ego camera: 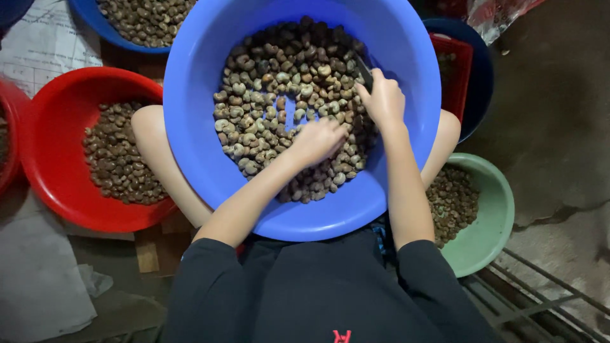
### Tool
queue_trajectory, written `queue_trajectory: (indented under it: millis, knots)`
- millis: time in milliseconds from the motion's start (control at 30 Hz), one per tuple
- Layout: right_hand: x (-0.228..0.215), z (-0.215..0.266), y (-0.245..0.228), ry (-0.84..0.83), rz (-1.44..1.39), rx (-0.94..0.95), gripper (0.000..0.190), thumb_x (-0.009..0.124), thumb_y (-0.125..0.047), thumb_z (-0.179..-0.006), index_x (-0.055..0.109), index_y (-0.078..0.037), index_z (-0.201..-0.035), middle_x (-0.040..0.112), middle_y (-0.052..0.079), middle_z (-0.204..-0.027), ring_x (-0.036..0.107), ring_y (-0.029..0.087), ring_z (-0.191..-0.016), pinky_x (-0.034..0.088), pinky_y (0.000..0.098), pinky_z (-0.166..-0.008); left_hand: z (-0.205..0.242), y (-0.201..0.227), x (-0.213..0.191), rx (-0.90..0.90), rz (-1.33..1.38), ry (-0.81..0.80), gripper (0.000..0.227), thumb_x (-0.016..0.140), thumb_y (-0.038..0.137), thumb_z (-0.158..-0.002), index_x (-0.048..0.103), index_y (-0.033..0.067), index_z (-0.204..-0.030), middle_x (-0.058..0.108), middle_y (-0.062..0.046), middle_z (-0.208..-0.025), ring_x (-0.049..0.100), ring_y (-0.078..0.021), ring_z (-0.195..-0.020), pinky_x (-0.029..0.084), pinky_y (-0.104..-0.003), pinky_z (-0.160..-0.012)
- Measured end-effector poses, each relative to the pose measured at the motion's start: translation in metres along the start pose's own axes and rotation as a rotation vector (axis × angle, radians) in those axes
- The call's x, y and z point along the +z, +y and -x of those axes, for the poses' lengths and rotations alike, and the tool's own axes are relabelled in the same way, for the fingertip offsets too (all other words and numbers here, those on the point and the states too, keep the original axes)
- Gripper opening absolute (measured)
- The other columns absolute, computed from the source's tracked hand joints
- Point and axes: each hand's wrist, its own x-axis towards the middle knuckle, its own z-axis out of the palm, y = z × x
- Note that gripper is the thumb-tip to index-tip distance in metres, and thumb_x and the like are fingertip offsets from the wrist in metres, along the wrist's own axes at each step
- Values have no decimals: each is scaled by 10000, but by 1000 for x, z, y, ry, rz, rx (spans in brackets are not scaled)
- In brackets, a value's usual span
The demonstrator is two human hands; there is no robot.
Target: Shelling raw nuts using a small knife and sorting them into bowls
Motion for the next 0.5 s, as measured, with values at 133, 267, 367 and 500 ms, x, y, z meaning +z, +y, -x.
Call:
queue_trajectory:
  millis: [133,267,367,500]
  knots:
    - [26,-6,-10,21,26,-33,395,752,-399,-976,635,-57,-1135,718,251,-875,748,491,-827,598,591,-694,-11,-22,-49,-109,40,37,259,652,369,-917,674,185,-1098,639,-16,-893,679,-289,-827,536,-433,-616]
    - [55,-16,-7,-8,-2,28,540,716,-468,-987,558,-11,-1227,734,241,-893,748,487,-851,592,609,-733,-9,-37,-64,-248,89,30,282,608,452,-954,653,220,-1107,644,21,-899,689,-268,-839,528,-419,-659]
    - [44,-13,-8,-7,-209,-5,486,713,-439,-993,613,17,-1129,707,220,-790,739,456,-793,569,549,-657,-14,-34,-99,-336,197,33,241,609,431,-974,651,242,-1118,652,32,-869,699,-268,-844,539,-426,-672]
    - [-37,22,-58,-247,-1187,-148,320,626,-184,-1110,612,-103,-801,417,-34,-502,327,25,-403,250,189,-411,-18,-24,-139,-468,489,115,366,645,368,-999,589,256,-1343,700,-48,-1085,703,-337,-996,580,-473,-780]
